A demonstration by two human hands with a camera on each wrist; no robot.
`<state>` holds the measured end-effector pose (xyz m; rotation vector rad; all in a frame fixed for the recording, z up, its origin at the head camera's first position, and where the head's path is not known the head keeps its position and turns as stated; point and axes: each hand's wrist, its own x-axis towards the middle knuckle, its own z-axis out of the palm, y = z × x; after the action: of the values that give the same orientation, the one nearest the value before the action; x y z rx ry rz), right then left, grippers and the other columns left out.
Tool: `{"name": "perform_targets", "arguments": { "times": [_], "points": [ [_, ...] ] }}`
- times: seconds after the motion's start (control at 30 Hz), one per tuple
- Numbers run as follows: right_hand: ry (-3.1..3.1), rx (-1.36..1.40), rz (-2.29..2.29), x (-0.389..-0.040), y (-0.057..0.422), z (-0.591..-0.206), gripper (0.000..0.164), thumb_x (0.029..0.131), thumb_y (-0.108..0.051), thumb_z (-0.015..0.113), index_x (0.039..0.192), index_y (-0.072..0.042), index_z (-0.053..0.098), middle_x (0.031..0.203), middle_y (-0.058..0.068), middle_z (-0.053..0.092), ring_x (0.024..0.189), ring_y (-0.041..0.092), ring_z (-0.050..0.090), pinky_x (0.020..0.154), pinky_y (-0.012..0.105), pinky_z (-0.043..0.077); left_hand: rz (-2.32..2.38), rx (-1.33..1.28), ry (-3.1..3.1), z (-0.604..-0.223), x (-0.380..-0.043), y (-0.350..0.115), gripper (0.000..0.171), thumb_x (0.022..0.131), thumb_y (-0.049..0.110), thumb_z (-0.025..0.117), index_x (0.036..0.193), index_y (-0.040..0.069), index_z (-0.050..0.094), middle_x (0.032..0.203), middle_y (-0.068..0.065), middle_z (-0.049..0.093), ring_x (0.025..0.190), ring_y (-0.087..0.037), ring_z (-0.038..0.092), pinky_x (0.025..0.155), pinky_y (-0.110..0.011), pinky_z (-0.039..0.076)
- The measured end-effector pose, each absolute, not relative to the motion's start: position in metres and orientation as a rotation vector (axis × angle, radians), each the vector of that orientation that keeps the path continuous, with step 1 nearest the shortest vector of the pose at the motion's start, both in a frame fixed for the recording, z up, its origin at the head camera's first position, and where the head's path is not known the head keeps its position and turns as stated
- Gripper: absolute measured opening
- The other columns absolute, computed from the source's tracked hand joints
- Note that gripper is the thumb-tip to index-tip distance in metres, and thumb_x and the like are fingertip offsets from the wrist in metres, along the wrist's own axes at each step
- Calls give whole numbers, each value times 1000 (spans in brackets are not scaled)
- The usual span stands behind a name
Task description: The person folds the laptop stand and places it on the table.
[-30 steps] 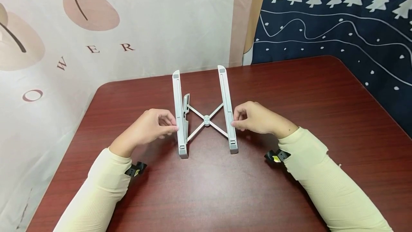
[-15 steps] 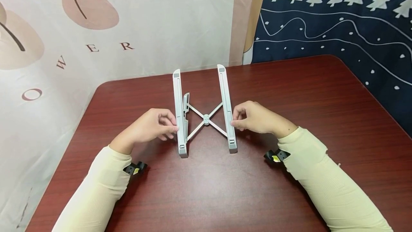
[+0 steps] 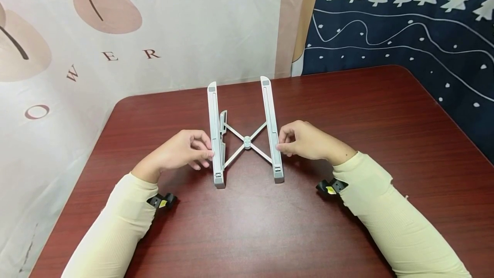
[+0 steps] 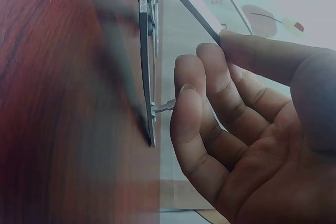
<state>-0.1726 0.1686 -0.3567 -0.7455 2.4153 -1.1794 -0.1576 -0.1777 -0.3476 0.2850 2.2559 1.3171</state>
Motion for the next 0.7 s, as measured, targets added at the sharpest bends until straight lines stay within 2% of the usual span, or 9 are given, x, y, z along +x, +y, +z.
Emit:
{"name": "perform_targets", "arguments": {
  "times": [0.53, 0.7],
  "points": [
    [2468, -720, -1136, -169, 166, -354, 17, 90, -7, 72, 75, -10, 63, 64, 3, 61, 60, 11, 54, 57, 25, 45, 1331, 296, 2244, -350, -158, -175, 20, 90, 9, 73, 98, 1, 57, 88, -21, 73, 68, -24, 73, 58, -39, 60],
    [2461, -739, -1144, -169, 163, -356, 17, 90, -7, 72, 76, -10, 63, 64, 2, 60, 60, 11, 54, 57, 25, 45, 1310, 294, 2256, -349, -156, -177, 19, 90, 9, 73, 98, 1, 57, 89, -22, 73, 69, -27, 73, 57, -39, 60]
  ]
}}
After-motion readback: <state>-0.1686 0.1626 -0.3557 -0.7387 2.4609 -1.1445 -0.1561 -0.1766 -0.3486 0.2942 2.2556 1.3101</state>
